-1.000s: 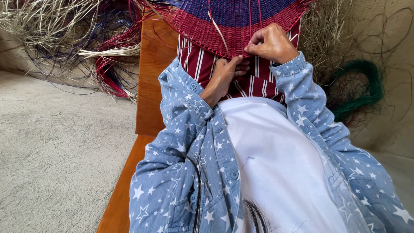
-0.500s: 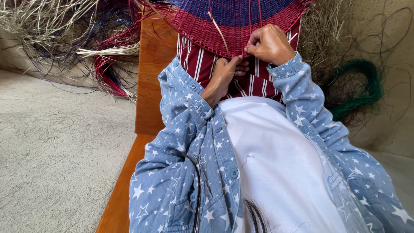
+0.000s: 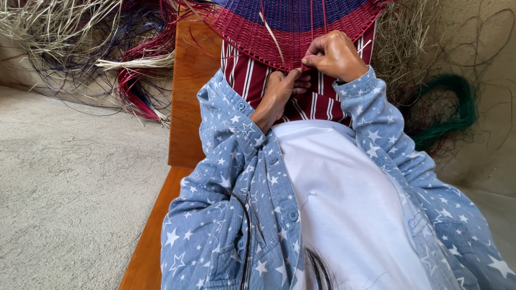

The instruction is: Weaving colored fibers into a circular mat pattern using a thin wooden tool

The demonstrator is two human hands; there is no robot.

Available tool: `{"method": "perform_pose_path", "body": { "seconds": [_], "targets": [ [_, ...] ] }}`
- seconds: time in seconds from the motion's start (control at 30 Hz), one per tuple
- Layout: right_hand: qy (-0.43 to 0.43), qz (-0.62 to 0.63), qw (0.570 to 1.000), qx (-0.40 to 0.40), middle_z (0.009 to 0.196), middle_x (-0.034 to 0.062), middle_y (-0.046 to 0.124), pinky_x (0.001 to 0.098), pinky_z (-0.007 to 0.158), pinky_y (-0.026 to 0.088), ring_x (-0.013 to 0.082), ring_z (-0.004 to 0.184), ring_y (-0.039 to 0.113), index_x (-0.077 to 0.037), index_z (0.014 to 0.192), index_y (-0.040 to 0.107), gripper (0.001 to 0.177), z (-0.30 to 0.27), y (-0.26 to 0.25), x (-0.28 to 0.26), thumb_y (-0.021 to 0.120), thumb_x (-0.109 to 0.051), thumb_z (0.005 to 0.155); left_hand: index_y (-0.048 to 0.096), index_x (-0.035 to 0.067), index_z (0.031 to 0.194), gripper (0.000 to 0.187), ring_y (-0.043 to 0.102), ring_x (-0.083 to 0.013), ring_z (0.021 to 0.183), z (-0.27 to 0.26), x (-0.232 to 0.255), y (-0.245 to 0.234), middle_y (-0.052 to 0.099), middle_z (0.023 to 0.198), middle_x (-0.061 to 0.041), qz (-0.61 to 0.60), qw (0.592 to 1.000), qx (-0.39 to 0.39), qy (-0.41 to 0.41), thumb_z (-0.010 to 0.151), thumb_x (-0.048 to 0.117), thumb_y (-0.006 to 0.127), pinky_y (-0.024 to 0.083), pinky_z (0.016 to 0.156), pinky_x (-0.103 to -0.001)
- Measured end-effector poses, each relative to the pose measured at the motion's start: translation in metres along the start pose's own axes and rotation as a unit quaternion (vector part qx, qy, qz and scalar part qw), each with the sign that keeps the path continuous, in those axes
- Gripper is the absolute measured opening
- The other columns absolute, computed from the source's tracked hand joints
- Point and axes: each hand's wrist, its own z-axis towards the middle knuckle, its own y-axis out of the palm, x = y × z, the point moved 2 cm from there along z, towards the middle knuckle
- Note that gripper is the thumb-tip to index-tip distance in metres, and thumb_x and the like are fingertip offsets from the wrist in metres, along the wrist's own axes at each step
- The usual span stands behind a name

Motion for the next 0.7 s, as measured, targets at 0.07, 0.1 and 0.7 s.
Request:
{"method": "perform_pose_path", "body": {
  "seconds": [0.07, 0.1, 0.7],
  "targets": [
    [0.020, 0.030, 0.999, -0.020, 0.084, 0.0043, 0.077, 0.0305, 0.073, 0.057, 0.0125, 0.077, 0.070, -0.010, 0.090, 0.080, 0.006, 0.000, -0.004, 0.000, 0.084, -0.013, 0.094, 0.075, -0.007, 0.095, 0.038, 0.076, -0.0241, 0.074, -0.002, 0.003, 0.000, 0.078, 0.088, -0.018, 0.008, 1.000, -0.002, -0.005, 0.090, 0.028, 0.063, 0.063, 0.068, -0.034],
    [0.039, 0.060, 0.997, -0.040, 0.087, 0.0054, 0.077, 0.0281, 0.077, 0.059, 0.0123, 0.080, 0.071, -0.009, 0.094, 0.080, 0.006, -0.001, -0.006, 0.000, 0.084, -0.013, 0.095, 0.075, -0.007, 0.096, 0.039, 0.077, -0.0244, 0.076, -0.002, 0.005, 0.000, 0.078, 0.089, -0.018, 0.016, 1.000, -0.004, -0.010, 0.090, 0.029, 0.063, 0.063, 0.069, -0.034],
    [0.028, 0.067, 0.997, 0.031, 0.070, 0.0016, 0.072, 0.0252, 0.061, 0.052, 0.0073, 0.062, 0.064, -0.011, 0.087, 0.079, 0.006, -0.009, 0.001, 0.004, 0.081, -0.013, 0.092, 0.075, -0.006, 0.098, 0.038, 0.076, -0.0226, 0.078, -0.003, 0.004, -0.002, 0.079, 0.091, -0.017, 0.007, 1.000, -0.013, -0.006, 0.090, 0.028, 0.064, 0.063, 0.071, -0.034]
  ]
}}
